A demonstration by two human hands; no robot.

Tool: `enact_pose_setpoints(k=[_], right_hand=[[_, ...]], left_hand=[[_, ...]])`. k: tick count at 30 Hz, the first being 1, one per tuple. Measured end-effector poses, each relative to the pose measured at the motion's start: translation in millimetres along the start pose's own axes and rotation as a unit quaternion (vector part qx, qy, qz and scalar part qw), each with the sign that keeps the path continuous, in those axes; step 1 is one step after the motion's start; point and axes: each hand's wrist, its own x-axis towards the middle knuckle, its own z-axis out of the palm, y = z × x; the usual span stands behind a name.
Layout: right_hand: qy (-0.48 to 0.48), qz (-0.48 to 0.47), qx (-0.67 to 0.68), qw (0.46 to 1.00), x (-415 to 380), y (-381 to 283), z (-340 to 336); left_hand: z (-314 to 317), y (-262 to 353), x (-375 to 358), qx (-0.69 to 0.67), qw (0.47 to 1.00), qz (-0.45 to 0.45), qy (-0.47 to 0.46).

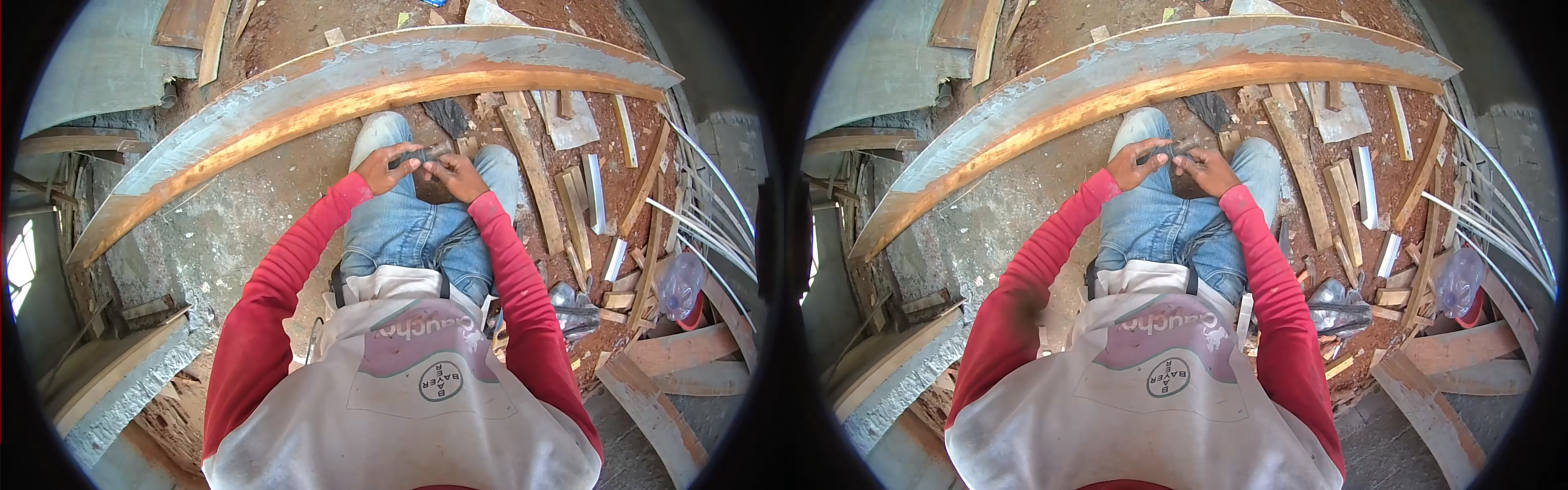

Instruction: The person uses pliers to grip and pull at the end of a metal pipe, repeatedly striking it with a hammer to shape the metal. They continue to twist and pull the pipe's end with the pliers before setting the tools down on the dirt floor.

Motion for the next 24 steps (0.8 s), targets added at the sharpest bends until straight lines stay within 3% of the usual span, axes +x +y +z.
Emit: enact_pose_setpoints(k=[2, 6, 8, 11, 14, 17, 22, 24], right_hand=[[-0.022, 0.018, -0.009, 1.000, 3.6, 9.0, -6.9], [-0.038, 0.043, -0.126, 0.990, -4.7, -9.4, -17.2], [-0.020, 0.061, -0.169, 0.983, -16.5, -25.6, -12.8], [0.029, 0.036, -0.193, 0.980, -49.9, -37.2, -5.6], [0.066, 0.005, -0.180, 0.981, -89.6, -49.0, 4.9], [0.077, 0.016, -0.183, 0.980, -123.5, -85.5, 10.4], [0.107, -0.017, -0.122, 0.987, -107.8, -136.1, 12.9], [0.083, 0.015, -0.062, 0.994, -75.9, -153.6, 4.1]], left_hand=[[-5.1, 11.0, 0.5, -0.058, 0.996, -0.060, -0.025], [4.1, 8.5, 1.3, 0.038, 0.999, 0.008, 0.015], [3.1, 20.4, 4.5, 0.092, 0.989, -0.115, 0.007], [16.6, 9.9, 9.8, 0.182, 0.964, -0.174, 0.079], [8.5, 29.0, 18.2, 0.170, 0.951, -0.253, 0.043], [16.9, 25.7, 20.8, 0.252, 0.935, -0.240, 0.064], [21.3, 20.4, 21.4, 0.267, 0.930, -0.249, 0.049], [21.5, 25.5, 18.0, 0.265, 0.928, -0.257, 0.039]])
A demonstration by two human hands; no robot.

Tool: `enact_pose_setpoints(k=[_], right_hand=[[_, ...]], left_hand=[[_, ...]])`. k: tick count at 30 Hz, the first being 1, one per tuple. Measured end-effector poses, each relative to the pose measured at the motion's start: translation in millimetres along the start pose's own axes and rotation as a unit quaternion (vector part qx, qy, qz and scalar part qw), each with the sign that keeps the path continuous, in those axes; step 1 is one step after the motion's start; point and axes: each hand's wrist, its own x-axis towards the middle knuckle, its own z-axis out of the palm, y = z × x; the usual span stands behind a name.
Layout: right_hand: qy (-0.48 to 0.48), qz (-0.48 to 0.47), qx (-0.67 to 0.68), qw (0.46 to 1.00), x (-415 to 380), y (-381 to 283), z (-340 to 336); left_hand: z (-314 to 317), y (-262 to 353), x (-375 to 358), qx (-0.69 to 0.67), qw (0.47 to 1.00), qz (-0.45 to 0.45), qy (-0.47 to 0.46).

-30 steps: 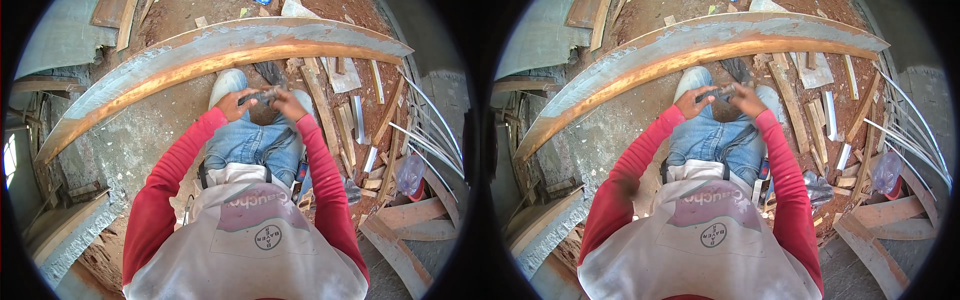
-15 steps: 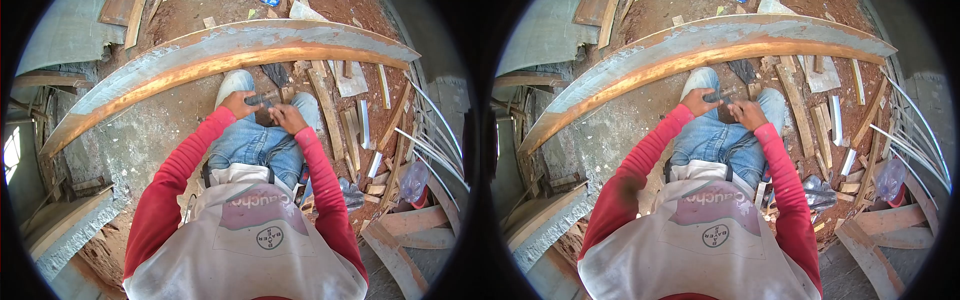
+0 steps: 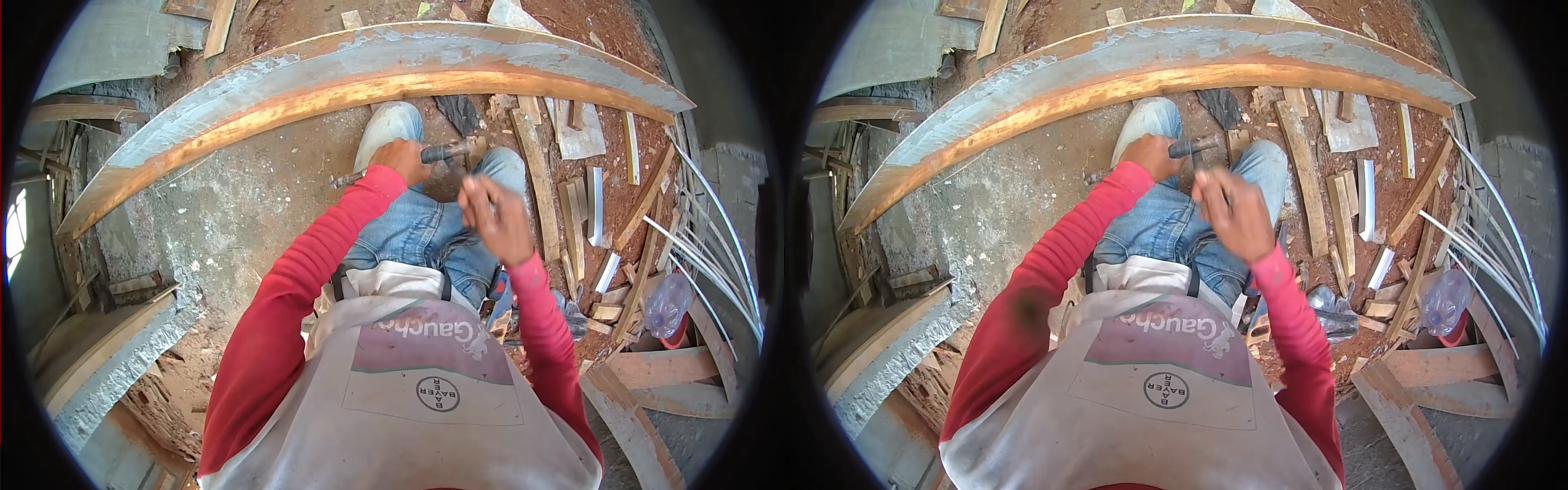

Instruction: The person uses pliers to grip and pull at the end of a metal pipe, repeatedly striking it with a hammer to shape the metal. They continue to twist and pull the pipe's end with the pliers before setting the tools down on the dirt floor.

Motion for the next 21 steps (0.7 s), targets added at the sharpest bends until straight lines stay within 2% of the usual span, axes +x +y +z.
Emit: enact_pose_setpoints(k=[2, 4, 6, 7, 9, 10, 12, 13, 16, 18, 19, 21], right_hand=[[-0.015, -0.056, -0.013, 0.998, 40.2, 0.0, 0.3], [-0.020, -0.059, -0.038, 0.997, 87.8, 0.5, -1.2], [-0.040, 0.035, 0.022, 0.998, 139.1, 22.2, 2.7], [-0.039, 0.033, 0.020, 0.998, 167.4, 39.8, 3.7], [-0.065, 0.222, 0.069, 0.970, 204.8, 95.4, 10.6], [-0.064, 0.222, 0.070, 0.970, 211.8, 124.5, 15.0], [-0.167, 0.318, 0.182, 0.915, 231.9, 191.9, 14.9], [-0.277, 0.227, 0.071, 0.931, 252.2, 245.0, 10.0], [-0.239, 0.263, 0.113, 0.928, 243.6, 239.9, 9.0], [-0.206, 0.289, 0.100, 0.930, 242.4, 238.6, 7.8], [-0.194, 0.297, 0.112, 0.928, 236.3, 221.2, 8.4], [-0.201, 0.302, 0.283, 0.888, 216.2, 179.6, -1.0]], left_hand=[[-0.9, 1.6, -6.1, 0.007, 0.999, 0.038, 0.026], [1.7, 2.2, -8.0, 0.020, 0.998, 0.041, 0.032], [5.6, 0.2, -9.8, 0.029, 0.998, 0.046, 0.040], [7.0, -3.7, -9.6, 0.033, 0.994, 0.081, 0.066], [19.1, -10.8, -14.7, 0.034, 0.989, 0.113, 0.083], [23.6, -15.2, -14.7, 0.035, 0.988, 0.111, 0.099], [15.6, -13.9, -11.4, 0.036, 0.985, 0.112, 0.124], [9.0, -6.7, -18.3, 0.014, 0.987, 0.103, 0.121], [10.1, -6.3, -25.2, -0.015, 0.984, 0.122, 0.131], [9.7, -8.8, -25.4, -0.010, 0.972, 0.194, 0.133], [8.5, -9.1, -24.2, -0.008, 0.971, 0.197, 0.135], [5.1, -10.3, -21.2, -0.002, 0.981, 0.179, 0.078]])
